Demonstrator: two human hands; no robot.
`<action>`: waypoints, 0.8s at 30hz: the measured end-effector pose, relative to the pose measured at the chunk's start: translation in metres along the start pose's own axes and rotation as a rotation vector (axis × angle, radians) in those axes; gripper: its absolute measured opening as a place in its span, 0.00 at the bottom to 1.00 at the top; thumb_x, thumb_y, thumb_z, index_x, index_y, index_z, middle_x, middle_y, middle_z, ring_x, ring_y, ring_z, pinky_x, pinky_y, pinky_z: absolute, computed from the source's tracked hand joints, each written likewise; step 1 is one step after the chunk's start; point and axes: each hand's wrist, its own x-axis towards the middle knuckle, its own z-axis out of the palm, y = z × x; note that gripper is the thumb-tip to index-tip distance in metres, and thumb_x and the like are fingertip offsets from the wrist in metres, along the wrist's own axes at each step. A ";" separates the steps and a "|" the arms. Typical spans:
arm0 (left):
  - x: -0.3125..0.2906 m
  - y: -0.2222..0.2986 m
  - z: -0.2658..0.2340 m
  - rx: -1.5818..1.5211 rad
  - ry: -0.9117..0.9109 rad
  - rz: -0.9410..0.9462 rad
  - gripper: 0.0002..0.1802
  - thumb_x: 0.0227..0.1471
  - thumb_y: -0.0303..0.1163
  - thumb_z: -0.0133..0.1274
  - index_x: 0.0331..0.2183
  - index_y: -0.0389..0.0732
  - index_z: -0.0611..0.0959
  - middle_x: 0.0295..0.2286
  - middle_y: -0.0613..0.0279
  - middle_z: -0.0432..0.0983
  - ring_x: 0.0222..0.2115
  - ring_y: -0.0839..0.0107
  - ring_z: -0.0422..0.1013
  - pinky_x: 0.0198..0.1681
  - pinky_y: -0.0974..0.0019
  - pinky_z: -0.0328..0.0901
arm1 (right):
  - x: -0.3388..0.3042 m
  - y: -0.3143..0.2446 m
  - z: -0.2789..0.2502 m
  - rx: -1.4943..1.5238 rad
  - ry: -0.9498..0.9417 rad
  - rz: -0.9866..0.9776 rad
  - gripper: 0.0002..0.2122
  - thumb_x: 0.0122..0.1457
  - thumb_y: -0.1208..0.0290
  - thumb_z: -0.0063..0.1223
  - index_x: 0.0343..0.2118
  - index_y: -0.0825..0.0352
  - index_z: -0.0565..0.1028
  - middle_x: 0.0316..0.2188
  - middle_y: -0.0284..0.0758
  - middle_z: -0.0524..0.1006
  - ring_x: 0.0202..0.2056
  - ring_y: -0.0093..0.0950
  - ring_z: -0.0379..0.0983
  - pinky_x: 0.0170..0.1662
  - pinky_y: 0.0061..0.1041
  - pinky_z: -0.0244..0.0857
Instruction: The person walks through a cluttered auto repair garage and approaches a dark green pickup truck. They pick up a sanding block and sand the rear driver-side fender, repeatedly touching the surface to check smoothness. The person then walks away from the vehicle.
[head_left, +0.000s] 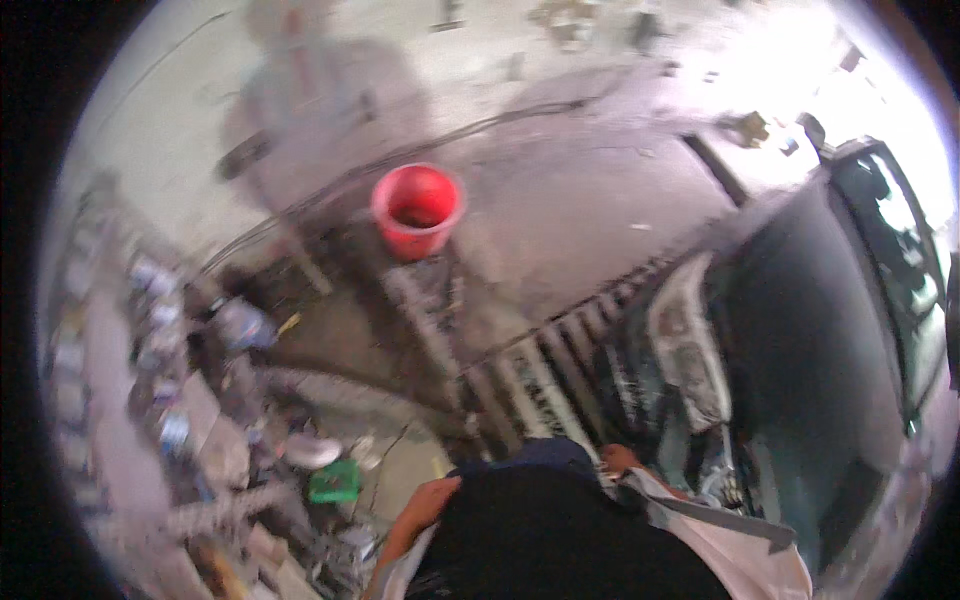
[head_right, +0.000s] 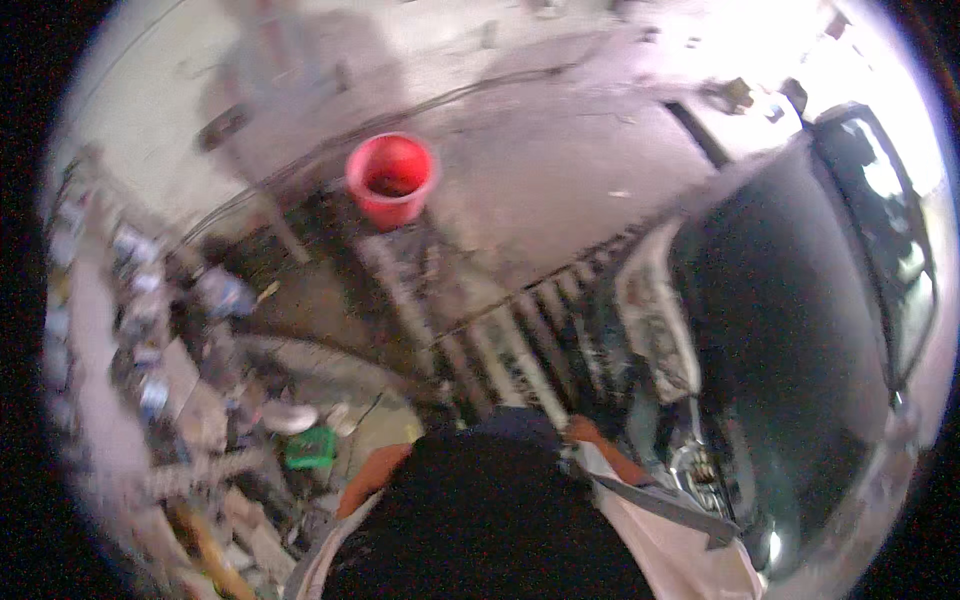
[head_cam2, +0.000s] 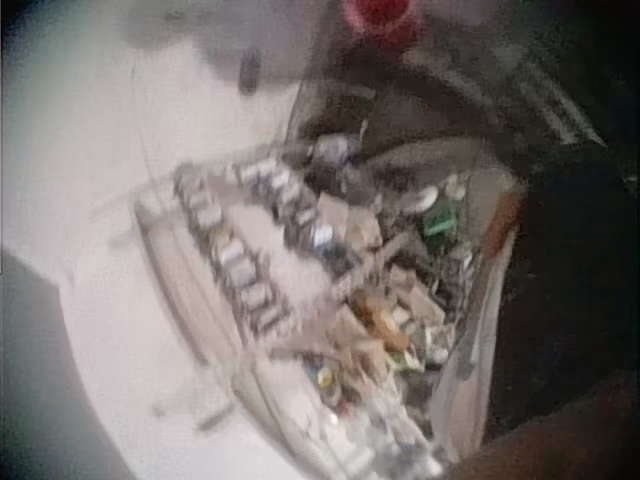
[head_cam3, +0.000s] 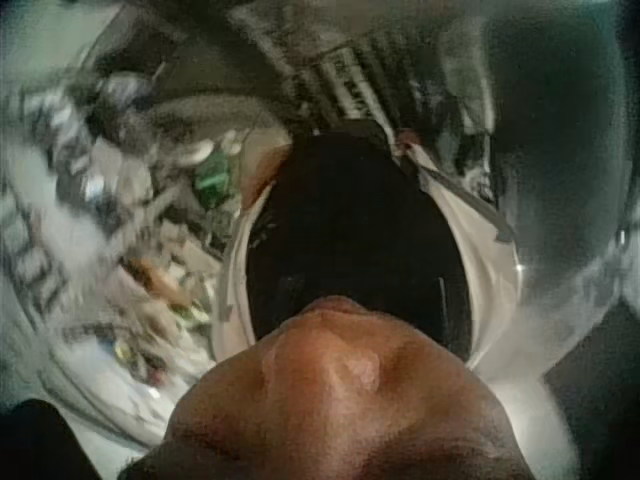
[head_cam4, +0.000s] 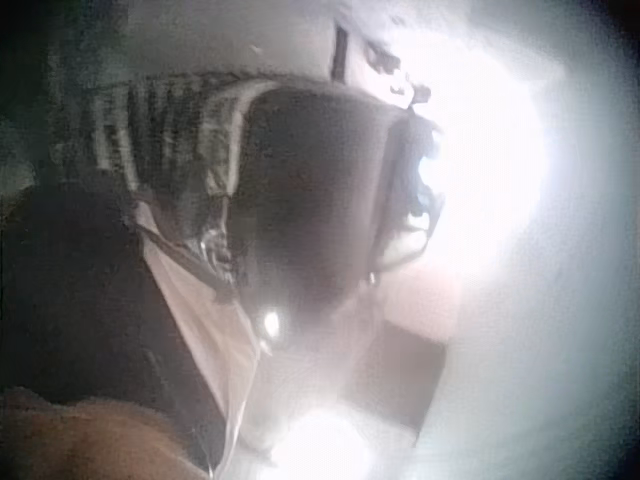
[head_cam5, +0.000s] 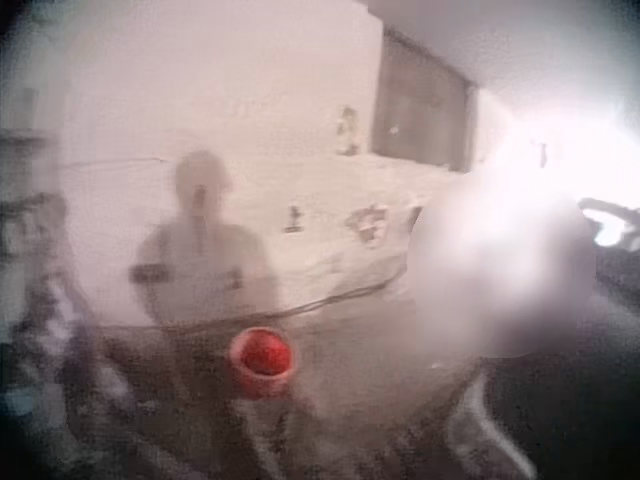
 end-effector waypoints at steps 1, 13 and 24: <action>0.011 0.001 -0.008 0.050 -0.088 -0.055 0.20 0.61 0.42 0.45 0.35 0.32 0.79 0.33 0.52 0.79 0.38 0.63 0.74 0.42 0.62 0.65 | -0.007 -0.026 -0.003 -0.003 0.043 0.077 0.11 0.59 0.66 0.49 0.43 0.65 0.71 0.33 0.38 0.74 0.31 0.33 0.71 0.36 0.37 0.64; 0.142 0.039 -0.087 0.460 -0.409 0.053 0.15 0.57 0.34 0.43 0.43 0.37 0.76 0.37 0.40 0.75 0.42 0.41 0.69 0.43 0.51 0.65 | -0.003 -0.206 -0.092 0.412 0.123 0.352 0.20 0.55 0.61 0.51 0.48 0.66 0.73 0.44 0.47 0.77 0.45 0.45 0.74 0.46 0.42 0.68; 0.292 0.154 -0.148 0.418 -0.334 0.002 0.21 0.60 0.41 0.46 0.33 0.30 0.81 0.31 0.45 0.79 0.34 0.57 0.75 0.39 0.62 0.66 | 0.077 -0.261 -0.215 0.292 0.465 0.088 0.20 0.54 0.66 0.49 0.49 0.68 0.71 0.36 0.48 0.78 0.40 0.48 0.74 0.43 0.41 0.67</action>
